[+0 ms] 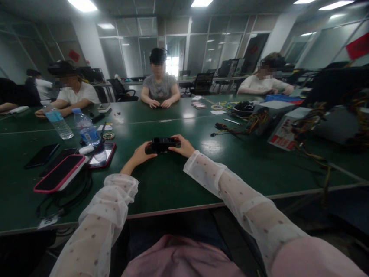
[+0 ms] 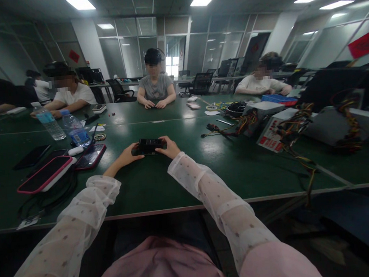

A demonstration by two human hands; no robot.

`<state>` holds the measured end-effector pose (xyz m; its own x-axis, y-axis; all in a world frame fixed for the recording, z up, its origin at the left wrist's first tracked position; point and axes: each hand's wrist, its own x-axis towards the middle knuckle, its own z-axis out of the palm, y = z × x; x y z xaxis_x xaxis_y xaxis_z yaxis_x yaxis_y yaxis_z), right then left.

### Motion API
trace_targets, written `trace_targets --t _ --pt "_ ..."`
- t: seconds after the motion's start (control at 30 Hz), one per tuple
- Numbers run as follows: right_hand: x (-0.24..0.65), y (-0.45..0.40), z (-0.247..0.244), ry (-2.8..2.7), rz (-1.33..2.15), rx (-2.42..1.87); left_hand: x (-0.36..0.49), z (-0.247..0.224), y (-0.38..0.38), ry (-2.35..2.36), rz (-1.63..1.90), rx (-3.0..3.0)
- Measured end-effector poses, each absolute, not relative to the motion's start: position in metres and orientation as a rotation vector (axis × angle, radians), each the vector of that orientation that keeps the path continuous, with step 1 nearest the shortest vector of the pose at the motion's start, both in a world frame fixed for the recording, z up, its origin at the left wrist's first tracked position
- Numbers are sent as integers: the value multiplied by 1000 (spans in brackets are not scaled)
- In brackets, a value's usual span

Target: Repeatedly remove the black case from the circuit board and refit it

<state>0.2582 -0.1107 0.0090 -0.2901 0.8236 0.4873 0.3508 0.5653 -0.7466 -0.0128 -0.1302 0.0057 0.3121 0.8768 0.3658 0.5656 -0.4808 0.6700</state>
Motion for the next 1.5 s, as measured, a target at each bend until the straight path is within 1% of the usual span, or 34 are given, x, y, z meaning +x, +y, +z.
trace_targets --t 0.13,0.5,0.73,0.97,1.1,1.3,1.5 --pt "261 -109 9 -1929 589 -966 -13 5 -130 1296 986 2183" --pt "266 -100 5 -1883 729 -922 -10 11 -133 1358 980 2129" --pt "266 -98 -4 -1892 803 -975 -14 0 -123 1314 999 2181" --pt "264 -101 -5 -1947 773 -963 -13 3 -126 1336 995 2151" --pt "264 -104 -1 -1959 798 -945 -9 7 -130 1424 950 2105" --pt "263 -112 9 -1999 951 -849 -7 18 -140 1332 946 2079" --pt "264 -110 11 -2008 1038 -860 -8 24 -142 1319 905 2034"
